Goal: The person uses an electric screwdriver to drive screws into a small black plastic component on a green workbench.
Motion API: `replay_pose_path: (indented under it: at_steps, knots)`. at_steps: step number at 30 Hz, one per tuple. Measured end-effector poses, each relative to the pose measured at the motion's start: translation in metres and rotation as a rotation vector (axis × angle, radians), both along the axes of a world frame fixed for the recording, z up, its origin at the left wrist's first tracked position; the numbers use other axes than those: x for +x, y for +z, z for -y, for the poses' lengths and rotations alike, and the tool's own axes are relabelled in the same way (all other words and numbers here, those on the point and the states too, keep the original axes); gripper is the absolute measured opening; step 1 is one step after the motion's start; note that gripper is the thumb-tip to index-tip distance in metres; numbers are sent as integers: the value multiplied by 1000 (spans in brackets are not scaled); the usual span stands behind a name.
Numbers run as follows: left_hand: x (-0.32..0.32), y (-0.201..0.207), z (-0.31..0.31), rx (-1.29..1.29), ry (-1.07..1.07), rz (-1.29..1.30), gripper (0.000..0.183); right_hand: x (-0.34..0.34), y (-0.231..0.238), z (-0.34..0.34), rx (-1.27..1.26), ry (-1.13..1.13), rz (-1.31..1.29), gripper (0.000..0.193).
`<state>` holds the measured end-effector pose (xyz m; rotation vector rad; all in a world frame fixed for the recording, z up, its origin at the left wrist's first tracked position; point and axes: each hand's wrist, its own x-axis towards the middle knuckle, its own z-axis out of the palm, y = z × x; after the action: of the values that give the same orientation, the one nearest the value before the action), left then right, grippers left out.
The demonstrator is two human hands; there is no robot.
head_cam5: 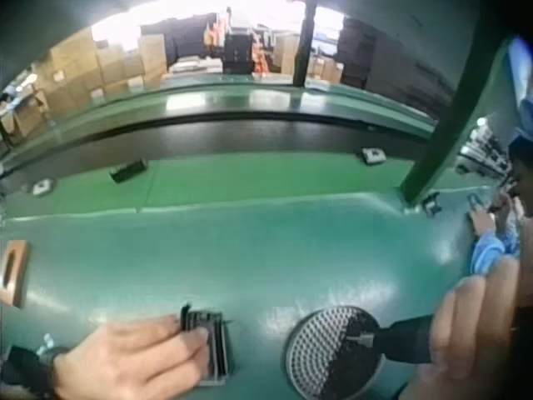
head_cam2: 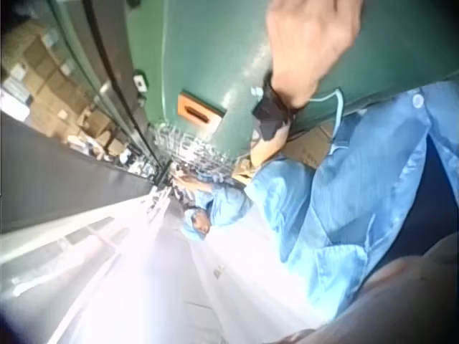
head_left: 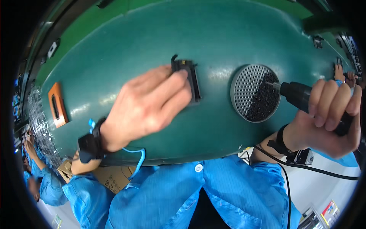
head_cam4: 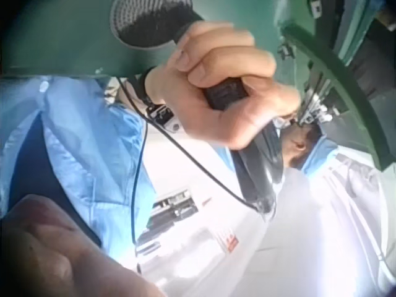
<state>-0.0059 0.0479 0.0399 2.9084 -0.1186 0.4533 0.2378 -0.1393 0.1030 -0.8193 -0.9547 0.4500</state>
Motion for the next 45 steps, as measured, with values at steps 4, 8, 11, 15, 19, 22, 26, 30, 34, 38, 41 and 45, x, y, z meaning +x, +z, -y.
replay_pose_path:
  at_steps: [4,8,11,15,19,22,26,30,34,38,41,45]
  knots:
    - [-4,-16,27,-55,4,1,41,8,-15,4,-20,54,29,19]
    - [2,-11,40,-177,50,-78,49,11,-27,2,-40,84,50,20]
    - [-1,-20,44,-179,81,-29,49,9,-30,-1,-49,110,54,21]
    - [1,-26,44,-142,67,52,51,11,-34,-2,-69,118,73,23]
    - [0,-27,42,-141,65,57,50,11,-35,-5,-79,136,78,24]
    - [0,-26,42,-135,76,49,49,12,-36,-7,-79,153,82,26]
    - [0,-27,43,-149,86,64,47,12,-38,-10,-92,175,95,27]
    - [2,-36,48,-179,44,111,39,11,-33,-10,-134,133,115,29]
    - [3,-39,55,-197,63,128,28,11,-19,-10,-116,59,5,31]
    - [0,-48,57,-183,100,165,23,22,-7,-32,-112,263,72,30]
    - [2,-51,62,-181,145,219,19,4,-27,-47,42,370,-67,33]
    - [4,-49,63,-222,139,202,17,-12,-46,-51,-2,392,-34,33]
